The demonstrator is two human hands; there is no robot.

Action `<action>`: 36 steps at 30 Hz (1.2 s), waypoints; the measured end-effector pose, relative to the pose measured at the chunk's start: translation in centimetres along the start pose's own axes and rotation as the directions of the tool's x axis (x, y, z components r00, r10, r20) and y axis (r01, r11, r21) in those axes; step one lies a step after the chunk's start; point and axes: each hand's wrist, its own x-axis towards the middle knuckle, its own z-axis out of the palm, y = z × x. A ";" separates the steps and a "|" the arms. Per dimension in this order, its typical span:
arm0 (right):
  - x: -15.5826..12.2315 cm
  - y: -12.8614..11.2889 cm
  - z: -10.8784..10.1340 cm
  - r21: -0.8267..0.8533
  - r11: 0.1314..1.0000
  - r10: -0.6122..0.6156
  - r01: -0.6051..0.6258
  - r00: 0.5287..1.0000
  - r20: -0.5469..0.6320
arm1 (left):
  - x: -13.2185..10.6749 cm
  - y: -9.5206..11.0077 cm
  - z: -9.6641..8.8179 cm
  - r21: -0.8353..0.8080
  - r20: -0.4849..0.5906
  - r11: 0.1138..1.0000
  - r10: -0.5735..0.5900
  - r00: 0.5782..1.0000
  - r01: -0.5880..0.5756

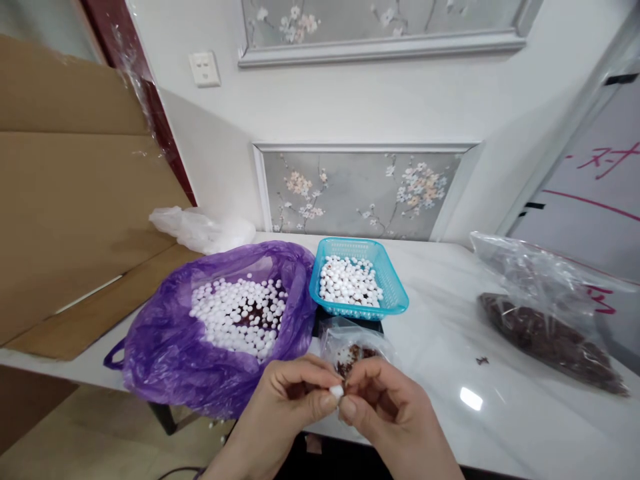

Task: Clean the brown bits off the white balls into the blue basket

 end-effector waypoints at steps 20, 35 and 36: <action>-0.1 -0.1 -3.4 -0.461 0.882 -0.178 0.094 0.974 -0.141 | 0.1 -0.4 -0.1 -0.186 -0.190 0.978 -0.134 0.972 0.098; 3.4 3.5 -0.6 -0.943 0.179 -0.050 0.282 0.960 0.277 | 4.4 3.2 0.5 -0.025 -0.342 0.990 0.121 0.932 -0.138; 3.7 3.8 -0.4 -0.947 0.166 -0.035 0.276 0.961 0.274 | 5.5 3.4 0.9 -0.006 -0.337 0.986 0.154 0.929 -0.166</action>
